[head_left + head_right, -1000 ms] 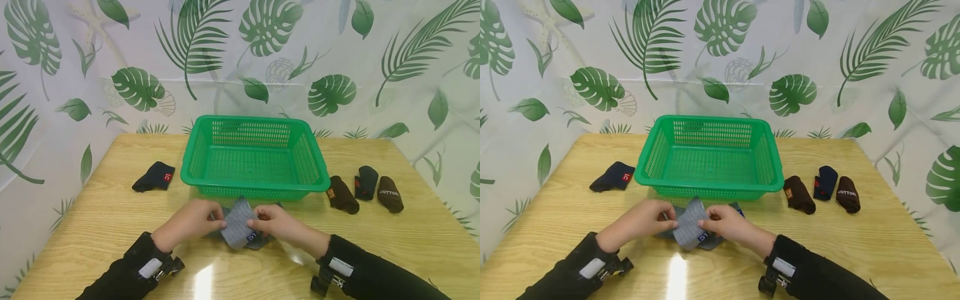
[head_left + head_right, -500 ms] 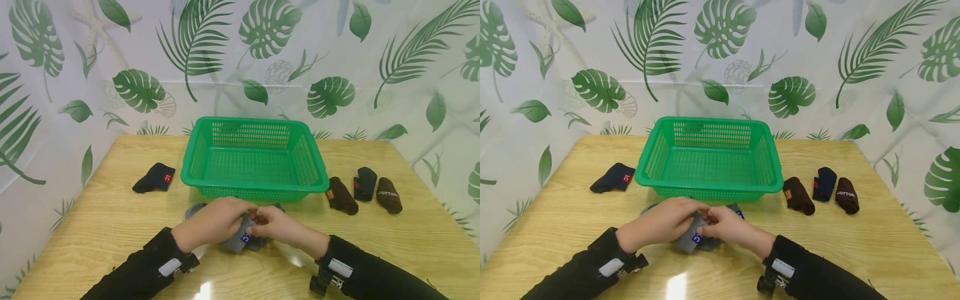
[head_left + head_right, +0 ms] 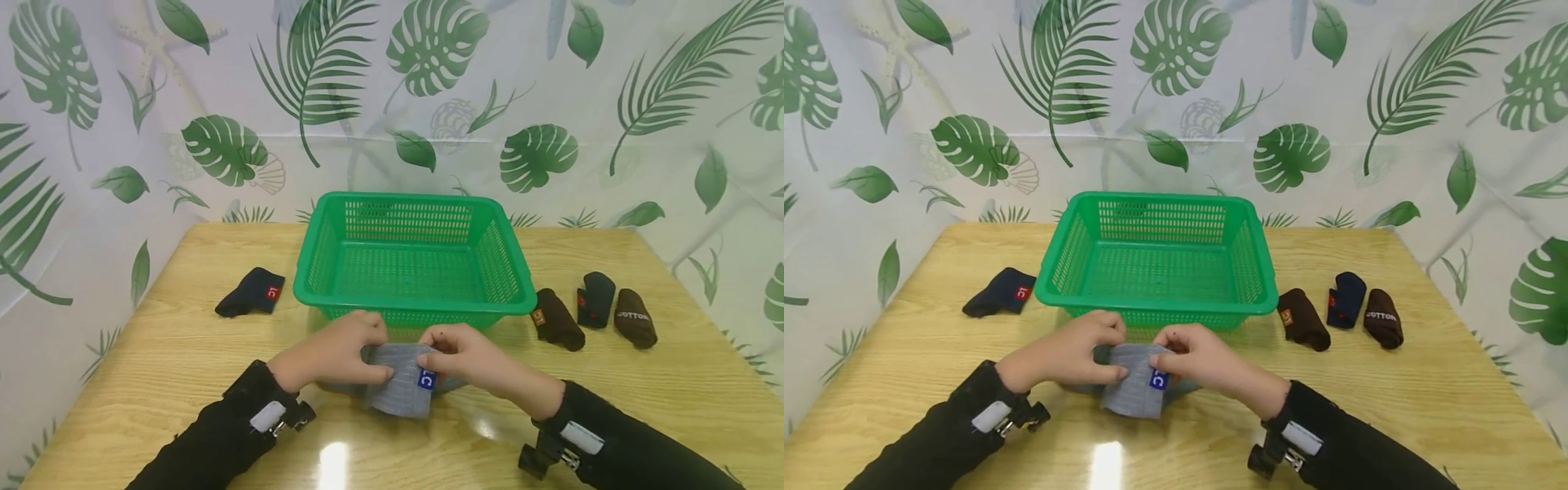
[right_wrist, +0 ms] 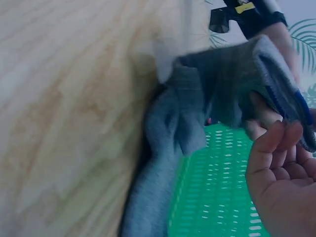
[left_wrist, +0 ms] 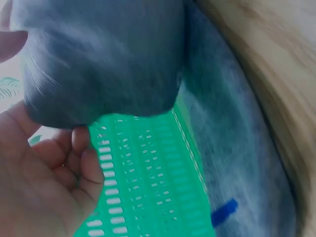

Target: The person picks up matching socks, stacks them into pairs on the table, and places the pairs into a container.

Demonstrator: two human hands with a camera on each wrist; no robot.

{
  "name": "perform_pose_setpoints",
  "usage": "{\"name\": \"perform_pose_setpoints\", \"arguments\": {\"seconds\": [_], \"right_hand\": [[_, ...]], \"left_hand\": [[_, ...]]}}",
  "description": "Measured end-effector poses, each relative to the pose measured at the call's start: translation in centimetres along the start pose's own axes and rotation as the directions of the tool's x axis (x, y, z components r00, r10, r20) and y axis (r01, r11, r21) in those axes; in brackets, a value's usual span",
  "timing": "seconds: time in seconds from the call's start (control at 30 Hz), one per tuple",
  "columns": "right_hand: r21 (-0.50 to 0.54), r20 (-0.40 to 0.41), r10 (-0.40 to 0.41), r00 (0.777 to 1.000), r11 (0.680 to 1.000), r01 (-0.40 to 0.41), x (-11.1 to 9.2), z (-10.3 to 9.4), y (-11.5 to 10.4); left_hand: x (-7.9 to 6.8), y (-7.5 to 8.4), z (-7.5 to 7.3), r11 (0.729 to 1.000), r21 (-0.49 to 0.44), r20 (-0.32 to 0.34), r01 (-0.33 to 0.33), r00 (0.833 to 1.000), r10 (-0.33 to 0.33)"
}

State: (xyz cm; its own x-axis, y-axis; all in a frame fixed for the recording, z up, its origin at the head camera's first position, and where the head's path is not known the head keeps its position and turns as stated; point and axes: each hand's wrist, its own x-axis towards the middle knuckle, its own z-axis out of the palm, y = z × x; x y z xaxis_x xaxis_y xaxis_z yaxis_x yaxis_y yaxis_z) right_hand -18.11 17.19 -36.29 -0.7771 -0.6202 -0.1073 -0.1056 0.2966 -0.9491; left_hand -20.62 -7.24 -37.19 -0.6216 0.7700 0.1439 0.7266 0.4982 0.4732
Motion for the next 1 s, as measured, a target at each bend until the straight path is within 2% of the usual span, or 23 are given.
{"name": "perform_pose_setpoints", "arguments": {"seconds": [0.13, 0.27, 0.4, 0.47, 0.53, 0.63, 0.7, 0.77, 0.8, 0.87, 1.0], "right_hand": [[0.07, -0.003, -0.026, 1.0, 0.997, 0.027, -0.6, -1.0, -0.6], [0.163, -0.014, 0.0, 1.0, 0.987, 0.002, -1.0, -1.7, -0.6], [0.239, -0.034, 0.039, 0.999, 0.97, -0.03, -1.1, -1.9, -0.3], [0.259, -0.055, 0.054, 0.997, 0.965, -0.038, -1.2, -1.9, -0.1], [0.269, -0.075, 0.066, 0.995, 0.962, -0.043, -1.2, -1.9, 0.1], [0.27, -0.097, 0.08, 0.992, 0.962, -0.051, -1.3, -1.9, 0.4], [0.261, -0.115, 0.081, 0.99, 0.964, -0.048, -1.3, -2.0, 0.5], [0.25, -0.131, 0.075, 0.988, 0.967, -0.04, -1.4, -2.0, 0.5], [0.245, -0.138, 0.072, 0.988, 0.969, -0.036, -1.5, -2.1, 0.5], [0.236, -0.149, 0.067, 0.987, 0.971, -0.03, -1.6, -2.2, 0.5], [0.229, -0.153, 0.076, 0.985, 0.973, -0.039, -2.0, -2.5, 0.6]], "left_hand": [[-0.7, -0.8, -0.6, 0.998, -0.063, 0.019, -0.01, 1.0, 0.011], [-1.5, -1.8, -1.1, 0.981, -0.195, 0.056, 0.014, 0.998, -0.003], [-1.9, -2.3, -1.4, 0.929, -0.359, 0.117, 0.088, 0.992, -0.049], [-2.1, -2.6, -1.4, 0.896, -0.419, 0.16, 0.146, 0.983, -0.085], [-2.3, -2.9, -1.4, 0.863, -0.453, 0.218, 0.221, 0.967, -0.133], [-2.6, -3.6, -1.3, 0.807, -0.495, 0.322, 0.322, 0.931, -0.173], [-2.7, -3.9, -1.1, 0.804, -0.482, 0.377, 0.348, 0.911, -0.169], [-2.8, -4.2, -0.9, 0.815, -0.476, 0.406, 0.331, 0.904, -0.131], [-2.9, -4.4, -0.8, 0.833, -0.457, 0.406, 0.312, 0.907, -0.117], [-3.0, -4.7, -0.8, 0.853, -0.449, 0.402, 0.265, 0.913, -0.071], [-3.5, -5.3, -1.2, 0.862, -0.447, 0.402, 0.24, 0.914, -0.047]]}}
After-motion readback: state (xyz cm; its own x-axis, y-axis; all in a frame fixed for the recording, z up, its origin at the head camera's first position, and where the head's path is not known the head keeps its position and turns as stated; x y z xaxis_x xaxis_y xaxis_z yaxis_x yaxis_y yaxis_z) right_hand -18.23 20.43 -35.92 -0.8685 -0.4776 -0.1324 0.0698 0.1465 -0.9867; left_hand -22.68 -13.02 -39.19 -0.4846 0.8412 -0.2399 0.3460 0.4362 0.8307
